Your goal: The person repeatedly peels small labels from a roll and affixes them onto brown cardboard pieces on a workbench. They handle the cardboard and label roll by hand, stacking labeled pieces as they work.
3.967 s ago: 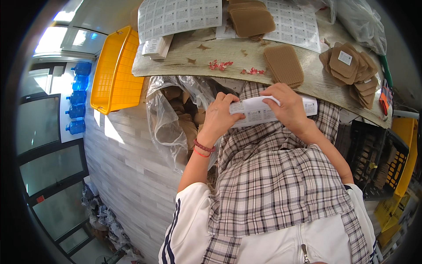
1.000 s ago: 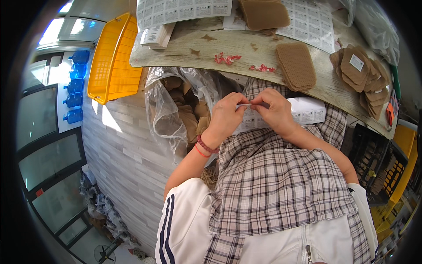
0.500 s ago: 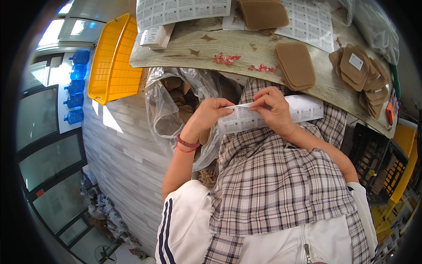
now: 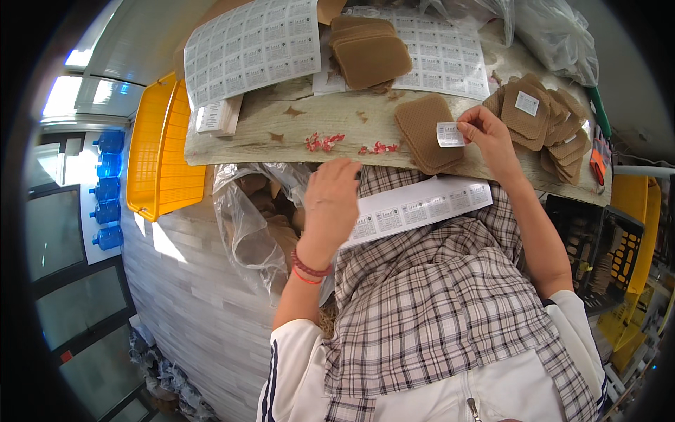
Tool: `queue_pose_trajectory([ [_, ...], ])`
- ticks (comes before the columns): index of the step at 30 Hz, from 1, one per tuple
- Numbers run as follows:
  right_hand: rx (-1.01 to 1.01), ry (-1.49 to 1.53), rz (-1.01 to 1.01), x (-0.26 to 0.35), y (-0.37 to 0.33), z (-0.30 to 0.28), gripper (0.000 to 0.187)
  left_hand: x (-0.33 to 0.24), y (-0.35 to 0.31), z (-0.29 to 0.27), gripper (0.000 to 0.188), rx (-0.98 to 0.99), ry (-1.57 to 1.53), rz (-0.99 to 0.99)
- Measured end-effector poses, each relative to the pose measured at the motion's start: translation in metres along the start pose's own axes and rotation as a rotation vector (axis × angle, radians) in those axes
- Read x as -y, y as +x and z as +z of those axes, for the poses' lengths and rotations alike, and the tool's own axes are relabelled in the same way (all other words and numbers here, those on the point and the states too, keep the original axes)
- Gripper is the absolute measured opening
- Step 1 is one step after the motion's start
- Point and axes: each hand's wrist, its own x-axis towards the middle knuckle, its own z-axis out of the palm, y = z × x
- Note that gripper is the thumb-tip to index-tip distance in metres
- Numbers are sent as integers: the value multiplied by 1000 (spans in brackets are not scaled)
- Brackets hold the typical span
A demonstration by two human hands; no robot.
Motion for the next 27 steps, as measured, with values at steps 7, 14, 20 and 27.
queue_pose_trajectory([
  [7,170,-279,34,0,54,-3,8,-55,35,52,47,70,26,302],
  [14,204,-326,74,-9,65,4,10,-50,40,60,48,128,25,309],
  [20,217,-336,74,-10,69,2,10,-50,42,61,45,125,-49,299],
  [27,170,-369,76,-11,68,7,12,-51,44,59,46,140,-47,292],
])
